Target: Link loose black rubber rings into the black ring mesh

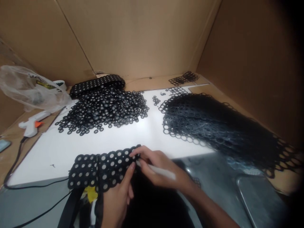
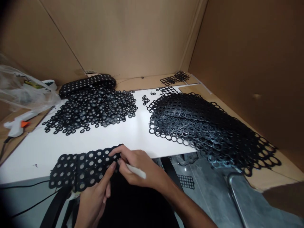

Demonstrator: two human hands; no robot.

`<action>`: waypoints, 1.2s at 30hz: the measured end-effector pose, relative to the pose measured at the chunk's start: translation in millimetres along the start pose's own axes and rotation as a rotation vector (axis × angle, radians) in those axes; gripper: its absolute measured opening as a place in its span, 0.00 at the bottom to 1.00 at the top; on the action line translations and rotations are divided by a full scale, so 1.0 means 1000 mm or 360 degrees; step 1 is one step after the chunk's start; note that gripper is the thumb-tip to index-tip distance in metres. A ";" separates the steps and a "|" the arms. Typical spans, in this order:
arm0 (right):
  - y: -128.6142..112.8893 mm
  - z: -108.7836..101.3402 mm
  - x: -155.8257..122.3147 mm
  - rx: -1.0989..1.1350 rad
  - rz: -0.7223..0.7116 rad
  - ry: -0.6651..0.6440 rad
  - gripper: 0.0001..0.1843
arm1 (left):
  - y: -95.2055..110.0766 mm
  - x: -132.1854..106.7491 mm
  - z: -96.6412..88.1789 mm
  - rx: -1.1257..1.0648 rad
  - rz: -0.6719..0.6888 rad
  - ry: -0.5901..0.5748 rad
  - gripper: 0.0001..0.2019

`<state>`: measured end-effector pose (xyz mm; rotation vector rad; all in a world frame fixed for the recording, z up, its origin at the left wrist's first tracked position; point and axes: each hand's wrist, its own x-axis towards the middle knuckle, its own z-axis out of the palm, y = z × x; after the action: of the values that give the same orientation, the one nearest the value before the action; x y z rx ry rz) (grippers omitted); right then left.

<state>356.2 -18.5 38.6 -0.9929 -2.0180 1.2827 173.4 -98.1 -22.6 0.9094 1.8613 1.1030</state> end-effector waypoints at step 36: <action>0.008 -0.010 -0.007 0.0254 -0.0058 0.0259 0.18 | -0.008 -0.002 -0.005 0.0010 -0.0310 -0.0143 0.30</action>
<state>370.3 -16.9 35.3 -0.9486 -1.7742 1.2788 168.4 -104.2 -27.7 0.7509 1.8369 0.9238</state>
